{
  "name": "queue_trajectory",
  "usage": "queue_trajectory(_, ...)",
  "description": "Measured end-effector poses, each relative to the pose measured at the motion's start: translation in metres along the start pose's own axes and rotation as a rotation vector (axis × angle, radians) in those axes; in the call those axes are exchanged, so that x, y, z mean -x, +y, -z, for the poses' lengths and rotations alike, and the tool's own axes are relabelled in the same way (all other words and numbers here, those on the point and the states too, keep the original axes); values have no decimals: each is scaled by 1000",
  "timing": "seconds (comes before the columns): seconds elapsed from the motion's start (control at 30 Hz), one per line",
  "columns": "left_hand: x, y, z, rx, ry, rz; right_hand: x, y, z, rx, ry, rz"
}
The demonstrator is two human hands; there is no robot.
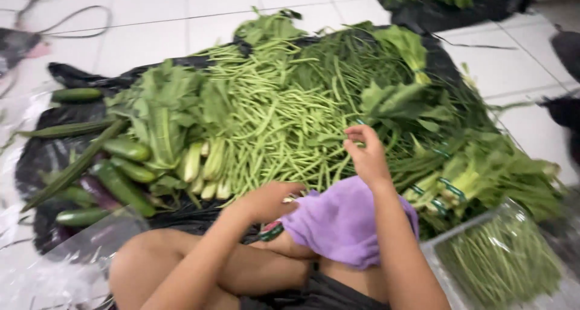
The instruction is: Bundling long green beans with tape and packing them into plastic bags for distribution.
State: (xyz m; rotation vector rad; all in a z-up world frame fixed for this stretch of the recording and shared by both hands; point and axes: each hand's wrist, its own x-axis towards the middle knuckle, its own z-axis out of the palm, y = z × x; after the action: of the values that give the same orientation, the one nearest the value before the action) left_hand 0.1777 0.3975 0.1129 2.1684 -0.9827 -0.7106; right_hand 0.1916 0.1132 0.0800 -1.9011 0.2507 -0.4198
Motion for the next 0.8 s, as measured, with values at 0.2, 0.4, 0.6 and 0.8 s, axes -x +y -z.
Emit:
queue_trajectory(0.2, 50, -79, 56, 61, 168, 396, -29, -8, -99, 146, -424, -51)
queue_trajectory(0.4, 31, -265, -15, -64, 278, 840, -7, 54, -159, 485, -585, -58)
queue_trajectory(0.6, -9, -235, -1, 110, 197, 774, -7, 41, -172, 622, -630, -95)
queue_trajectory(0.8, -11, -218, 14, 170, 231, 671, -32, 46, -180, 388, -346, -149)
